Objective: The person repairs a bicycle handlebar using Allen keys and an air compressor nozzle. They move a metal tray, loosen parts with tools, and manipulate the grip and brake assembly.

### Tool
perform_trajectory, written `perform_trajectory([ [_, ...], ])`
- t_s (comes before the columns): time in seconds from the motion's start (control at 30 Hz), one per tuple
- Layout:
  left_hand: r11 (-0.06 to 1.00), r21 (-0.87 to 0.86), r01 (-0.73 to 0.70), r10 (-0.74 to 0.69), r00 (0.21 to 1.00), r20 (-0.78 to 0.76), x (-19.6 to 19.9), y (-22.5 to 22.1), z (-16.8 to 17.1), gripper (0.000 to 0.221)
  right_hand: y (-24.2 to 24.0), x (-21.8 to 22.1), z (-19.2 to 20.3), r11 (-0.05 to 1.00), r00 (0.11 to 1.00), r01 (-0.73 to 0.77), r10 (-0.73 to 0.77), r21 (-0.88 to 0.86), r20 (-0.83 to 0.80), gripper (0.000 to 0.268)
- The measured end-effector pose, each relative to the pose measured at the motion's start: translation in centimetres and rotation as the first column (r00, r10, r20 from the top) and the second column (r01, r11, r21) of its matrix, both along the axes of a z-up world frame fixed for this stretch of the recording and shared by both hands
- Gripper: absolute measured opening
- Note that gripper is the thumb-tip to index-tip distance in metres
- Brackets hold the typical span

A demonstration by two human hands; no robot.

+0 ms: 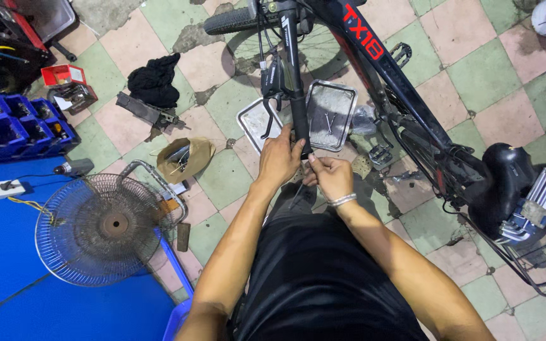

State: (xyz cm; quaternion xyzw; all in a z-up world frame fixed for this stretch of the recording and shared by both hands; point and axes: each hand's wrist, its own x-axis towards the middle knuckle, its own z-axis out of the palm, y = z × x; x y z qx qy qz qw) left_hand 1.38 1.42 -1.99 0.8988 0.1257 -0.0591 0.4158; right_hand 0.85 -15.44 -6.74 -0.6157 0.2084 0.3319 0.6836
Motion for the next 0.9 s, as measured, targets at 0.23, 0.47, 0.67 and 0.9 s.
perform_trajectory([
  [0.23,0.999,-0.053,-0.012,0.011,1.0,-0.006,0.2,0.1,0.7,0.044,0.2,-1.2,0.5,0.983,0.969,-0.1,0.131,-0.152,0.208,0.034],
  [0.47,0.999,0.025,0.026,-0.027,0.998,0.054,-0.1,0.2,-0.1,0.045,0.5,-0.7,-0.3,0.98,0.963,-0.085,0.127,-0.18,0.237,0.034],
  [0.67,1.0,-0.008,0.019,-0.018,0.999,0.044,-0.1,0.0,0.0,0.048,0.5,-1.7,-2.8,0.978,0.988,0.148,-0.141,0.147,-0.056,0.035],
  [0.9,0.96,0.251,0.122,-0.124,0.992,-0.008,-0.3,-0.8,-1.4,0.066,-0.1,-3.1,-5.9,0.917,0.991,0.085,-0.119,0.389,0.066,0.05],
])
